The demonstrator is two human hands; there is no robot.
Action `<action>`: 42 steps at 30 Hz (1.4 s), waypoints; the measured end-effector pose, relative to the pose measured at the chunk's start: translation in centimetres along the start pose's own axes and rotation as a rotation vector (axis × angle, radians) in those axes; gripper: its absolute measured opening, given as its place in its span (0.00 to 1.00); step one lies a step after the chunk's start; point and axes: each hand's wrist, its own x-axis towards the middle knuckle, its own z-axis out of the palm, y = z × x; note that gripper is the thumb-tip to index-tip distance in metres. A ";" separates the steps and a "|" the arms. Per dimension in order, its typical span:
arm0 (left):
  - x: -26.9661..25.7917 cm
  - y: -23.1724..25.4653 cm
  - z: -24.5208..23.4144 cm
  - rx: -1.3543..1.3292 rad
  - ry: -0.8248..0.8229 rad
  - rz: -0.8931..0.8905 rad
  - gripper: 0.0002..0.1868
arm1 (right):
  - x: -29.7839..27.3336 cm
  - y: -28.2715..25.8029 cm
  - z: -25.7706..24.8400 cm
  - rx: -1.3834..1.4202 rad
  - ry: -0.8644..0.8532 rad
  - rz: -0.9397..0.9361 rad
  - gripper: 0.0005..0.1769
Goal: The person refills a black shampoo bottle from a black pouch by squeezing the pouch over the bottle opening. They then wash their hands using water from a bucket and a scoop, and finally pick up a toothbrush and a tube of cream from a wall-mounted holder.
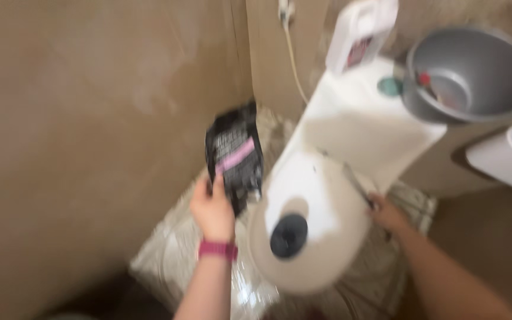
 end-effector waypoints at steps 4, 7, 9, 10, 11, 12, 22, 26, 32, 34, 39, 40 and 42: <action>0.2 -0.3 -1.5 -0.074 -0.049 -0.049 0.11 | -5.0 -5.0 2.7 -0.198 0.161 0.058 0.23; 0.8 0.2 -2.4 -0.167 -0.082 -0.008 0.09 | -7.7 -8.5 1.6 -0.364 0.116 0.153 0.17; 0.3 0.7 -3.3 -0.089 -0.074 0.095 0.09 | -8.6 -10.7 2.1 -0.380 0.110 0.195 0.14; 0.0 1.0 -3.7 -0.092 -0.055 0.075 0.11 | -9.3 -11.0 2.0 -0.330 0.150 0.219 0.14; -0.3 1.5 -4.0 -0.095 -0.037 0.055 0.14 | -9.9 -11.2 2.0 -0.281 0.191 0.243 0.14; -0.6 2.2 -4.1 -0.107 -0.019 0.039 0.19 | -10.2 -11.2 1.7 -0.169 0.220 0.256 0.14; -2.4 7.1 -4.9 0.332 -0.083 0.343 0.41 | -11.9 -10.1 -0.2 0.597 0.403 -0.057 0.13; -2.1 7.7 -4.4 0.260 -0.078 0.441 0.40 | -17.7 -16.4 -5.7 0.491 0.469 0.109 0.15; -2.8 7.7 -4.2 0.433 -0.226 0.467 0.37 | -24.8 -24.4 -7.4 0.460 -0.079 0.279 0.16; -3.6 7.3 -4.9 0.458 -0.329 0.417 0.39 | -26.6 -26.3 -4.6 0.545 -0.292 0.368 0.17; -5.6 5.3 -5.6 0.452 -0.486 0.417 0.41 | -26.2 -26.7 1.3 0.944 -0.605 0.426 0.23; -6.0 5.0 -5.6 0.452 -0.515 0.428 0.41 | -25.6 -26.4 2.2 0.889 -0.590 0.467 0.22; -6.5 4.4 -5.5 0.453 -0.567 0.454 0.40 | -23.8 -25.7 3.5 1.023 -0.672 0.598 0.21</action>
